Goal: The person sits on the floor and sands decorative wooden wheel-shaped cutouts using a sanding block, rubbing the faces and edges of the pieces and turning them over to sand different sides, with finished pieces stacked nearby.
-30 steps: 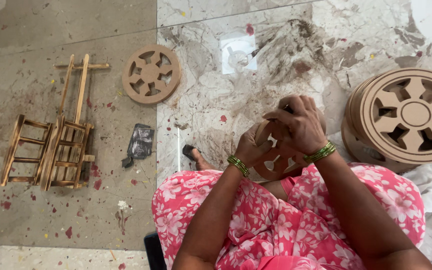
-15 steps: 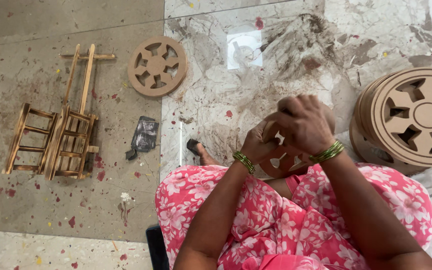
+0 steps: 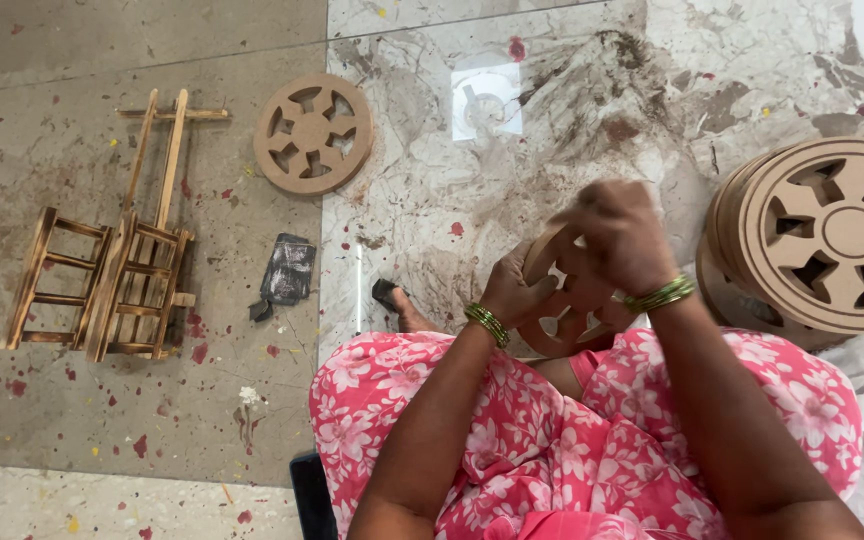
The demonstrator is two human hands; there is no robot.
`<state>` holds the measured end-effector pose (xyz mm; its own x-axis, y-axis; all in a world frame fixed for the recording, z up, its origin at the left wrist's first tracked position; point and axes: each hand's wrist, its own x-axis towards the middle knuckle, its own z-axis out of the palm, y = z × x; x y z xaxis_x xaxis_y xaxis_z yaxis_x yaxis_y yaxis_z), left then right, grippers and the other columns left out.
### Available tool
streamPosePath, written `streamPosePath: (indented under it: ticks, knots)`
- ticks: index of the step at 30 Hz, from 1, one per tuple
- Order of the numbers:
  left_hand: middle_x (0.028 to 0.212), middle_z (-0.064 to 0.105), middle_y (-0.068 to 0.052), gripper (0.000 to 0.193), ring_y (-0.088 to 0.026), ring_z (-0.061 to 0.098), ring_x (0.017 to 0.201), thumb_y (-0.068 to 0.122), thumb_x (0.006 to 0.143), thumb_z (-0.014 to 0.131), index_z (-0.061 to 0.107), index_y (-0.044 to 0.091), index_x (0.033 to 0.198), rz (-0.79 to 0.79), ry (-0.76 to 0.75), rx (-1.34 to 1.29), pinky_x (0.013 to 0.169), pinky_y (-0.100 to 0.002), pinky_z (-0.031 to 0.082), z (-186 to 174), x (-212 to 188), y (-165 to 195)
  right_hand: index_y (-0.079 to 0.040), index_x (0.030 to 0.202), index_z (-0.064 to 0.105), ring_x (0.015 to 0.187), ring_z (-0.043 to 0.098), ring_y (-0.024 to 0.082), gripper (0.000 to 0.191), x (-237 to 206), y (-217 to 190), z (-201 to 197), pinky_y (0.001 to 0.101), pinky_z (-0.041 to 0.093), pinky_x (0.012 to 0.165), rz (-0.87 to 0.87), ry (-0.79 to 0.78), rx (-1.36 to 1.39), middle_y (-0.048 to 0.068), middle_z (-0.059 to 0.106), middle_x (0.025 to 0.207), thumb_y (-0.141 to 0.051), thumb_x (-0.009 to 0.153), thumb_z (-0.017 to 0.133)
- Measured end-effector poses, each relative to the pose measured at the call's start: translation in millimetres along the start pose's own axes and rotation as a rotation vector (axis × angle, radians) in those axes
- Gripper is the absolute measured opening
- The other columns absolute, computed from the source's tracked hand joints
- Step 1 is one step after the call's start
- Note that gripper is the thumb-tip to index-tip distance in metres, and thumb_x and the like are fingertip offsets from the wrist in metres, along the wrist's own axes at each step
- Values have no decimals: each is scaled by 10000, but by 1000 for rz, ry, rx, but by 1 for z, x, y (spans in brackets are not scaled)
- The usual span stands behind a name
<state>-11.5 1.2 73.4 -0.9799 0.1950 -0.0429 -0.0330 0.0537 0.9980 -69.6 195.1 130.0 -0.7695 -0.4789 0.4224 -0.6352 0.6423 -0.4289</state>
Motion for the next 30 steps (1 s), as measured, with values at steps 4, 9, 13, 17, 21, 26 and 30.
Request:
streamPosePath:
  ticks: [4, 9, 13, 17, 21, 26, 30]
  knots:
    - [1075, 756, -55, 474, -106, 710, 933, 99, 829, 702, 639, 40, 1295, -77, -32, -44, 810, -298, 610, 0, 1, -3, -174, 1198, 683, 1006, 583, 143, 374, -7, 33, -36, 258, 541, 852, 406, 190, 162, 55, 570, 1157, -13, 871, 767]
    - [1064, 745, -50, 414, -113, 709, 920, 44, 860, 734, 641, 43, 1263, -153, 28, -329, 786, -297, 619, 5, 3, -14, -63, 1260, 643, 946, 556, 96, 329, -31, 59, -31, 226, 494, 891, 544, 520, 777, -2, 567, 1053, 92, 977, 706]
    - [1003, 691, -31, 413, -118, 677, 864, 24, 877, 738, 621, 58, 1272, -83, 213, -406, 739, -293, 590, 0, 7, -21, -51, 1244, 615, 904, 642, 122, 324, -43, 78, -17, 241, 562, 884, 692, 638, 1485, 17, 608, 983, 53, 938, 639]
    - [976, 715, -22, 483, -127, 694, 787, 80, 789, 729, 576, 105, 1246, -180, 393, -576, 670, -288, 592, -16, 15, -24, -38, 1245, 631, 821, 539, 152, 269, -49, 81, -15, 301, 487, 818, 877, 633, 1713, 48, 605, 960, -110, 988, 664]
    - [1001, 744, -82, 427, -124, 682, 833, 215, 879, 833, 646, -19, 1184, -228, 518, -362, 731, -264, 556, -28, 14, -29, -86, 1210, 644, 832, 565, 230, 394, -47, 58, -20, 426, 512, 799, 1127, 624, 1815, 77, 603, 978, -308, 885, 672]
    - [970, 782, -60, 377, -116, 702, 818, 272, 861, 820, 770, 3, 1120, -332, 422, -206, 737, -268, 568, -21, 7, -36, -111, 1166, 615, 825, 567, 254, 492, -38, 31, -23, 410, 494, 732, 1214, 611, 1929, 112, 607, 1017, -491, 868, 704]
    - [998, 764, -33, 372, -91, 689, 868, 252, 879, 799, 729, 27, 1166, -124, 288, -267, 771, -258, 570, -13, 9, -32, -123, 1276, 619, 844, 563, 234, 454, -38, 36, -13, 398, 499, 755, 1146, 539, 1843, 76, 592, 1033, -370, 917, 745]
